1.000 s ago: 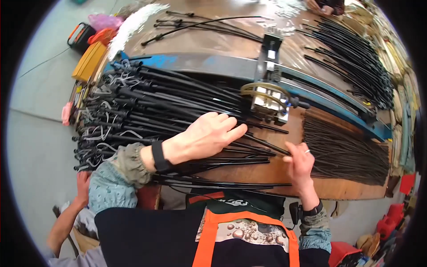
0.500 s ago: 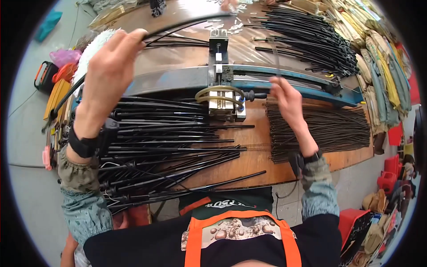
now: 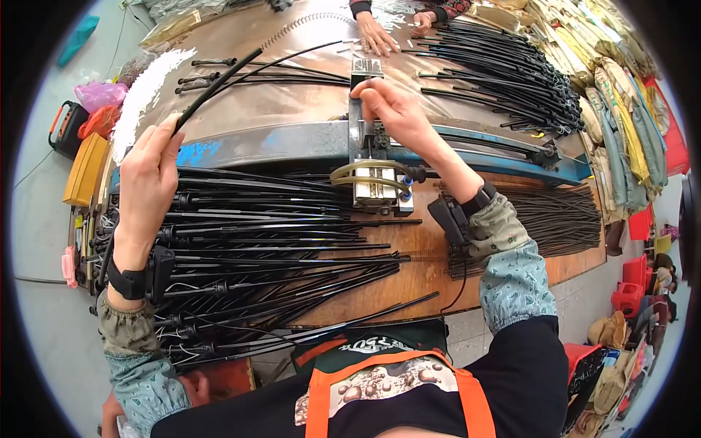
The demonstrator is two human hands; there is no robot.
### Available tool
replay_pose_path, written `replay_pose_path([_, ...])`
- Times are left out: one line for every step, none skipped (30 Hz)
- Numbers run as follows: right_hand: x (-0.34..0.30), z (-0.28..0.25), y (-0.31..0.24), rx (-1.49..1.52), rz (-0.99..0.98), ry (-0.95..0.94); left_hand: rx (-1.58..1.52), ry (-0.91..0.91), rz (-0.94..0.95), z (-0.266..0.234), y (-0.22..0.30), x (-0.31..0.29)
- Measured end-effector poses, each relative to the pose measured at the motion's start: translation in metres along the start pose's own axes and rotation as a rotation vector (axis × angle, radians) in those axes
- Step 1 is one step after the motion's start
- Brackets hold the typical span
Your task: Assembling and checking metal components for wiper blades using a mechanical fixture on a workbench.
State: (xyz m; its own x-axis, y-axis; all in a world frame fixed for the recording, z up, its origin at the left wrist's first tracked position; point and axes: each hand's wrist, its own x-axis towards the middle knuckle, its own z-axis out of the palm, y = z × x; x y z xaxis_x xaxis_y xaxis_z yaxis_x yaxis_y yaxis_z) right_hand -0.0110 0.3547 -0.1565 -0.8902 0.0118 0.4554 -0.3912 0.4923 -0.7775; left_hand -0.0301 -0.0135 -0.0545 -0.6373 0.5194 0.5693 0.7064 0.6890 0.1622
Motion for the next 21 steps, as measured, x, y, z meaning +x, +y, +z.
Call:
replay_pose_path([0.004,0.001,0.005,0.008,-0.038,-0.064,-0.018,0.014,0.005,0.002,0.0,0.001])
replay_pose_path([0.008,0.001,0.007,0.014,-0.08,-0.128,-0.035,0.033,0.01,0.004,0.0,0.004])
replay_pose_path([0.009,0.001,0.009,0.012,-0.079,-0.129,-0.037,0.033,0.009,0.006,-0.001,0.005])
replay_pose_path([0.009,0.001,0.011,-0.073,-0.15,-0.12,-0.035,0.032,0.023,0.008,-0.001,0.006])
replay_pose_path([0.01,0.002,0.013,-0.157,-0.22,-0.11,-0.033,0.029,0.038,0.01,-0.001,0.007])
replay_pose_path([0.01,0.002,0.016,-0.239,-0.289,-0.099,-0.03,0.026,0.053,0.011,-0.001,0.007])
replay_pose_path([0.012,0.003,0.015,-0.237,-0.288,-0.101,-0.029,0.024,0.051,0.011,-0.001,0.006])
replay_pose_path([0.014,0.004,0.015,-0.28,-0.308,-0.124,-0.04,0.009,0.031,0.011,-0.001,0.006])
replay_pose_path([0.016,0.005,0.015,-0.324,-0.327,-0.145,-0.051,-0.007,0.012,0.012,0.0,0.006])
replay_pose_path([0.017,0.005,0.014,-0.367,-0.346,-0.166,-0.063,-0.022,-0.005,0.012,0.0,0.006])
replay_pose_path([0.017,0.005,0.014,-0.366,-0.342,-0.163,-0.063,-0.026,-0.003,0.014,0.0,0.008])
replay_pose_path([0.019,0.01,0.009,-0.455,-0.376,-0.178,-0.064,-0.022,0.001,0.013,-0.001,0.007])
replay_pose_path([0.021,0.014,0.004,-0.545,-0.41,-0.191,-0.066,-0.017,0.006,0.014,-0.003,0.007])
replay_pose_path([0.021,0.016,0.001,-0.637,-0.442,-0.201,-0.069,-0.012,0.013,0.015,-0.005,0.008])
replay_pose_path([0.018,0.013,0.0,-0.632,-0.445,-0.198,-0.062,-0.013,0.013,0.017,-0.007,0.011])
replay_pose_path([0.011,0.003,0.002,-0.69,-0.49,-0.085,-0.041,-0.045,0.019,0.021,-0.009,0.015])
replay_pose_path([0.007,-0.005,0.004,-0.741,-0.541,0.02,-0.015,-0.073,0.013,0.024,-0.014,0.014])
replay_pose_path([-0.003,-0.02,0.012,-0.778,-0.525,0.042,0.011,-0.104,0.008,0.026,-0.018,0.014])
replay_pose_path([-0.015,-0.04,0.024,-0.816,-0.507,0.063,0.02,-0.106,0.0,0.032,-0.021,0.012])
replay_pose_path([-0.032,-0.063,0.034,-0.876,-0.464,0.084,0.01,-0.125,0.056,0.042,-0.024,0.012])
replay_pose_path([-0.048,-0.085,0.043,-0.926,-0.429,0.103,0.008,-0.143,0.105,0.051,-0.027,0.01])
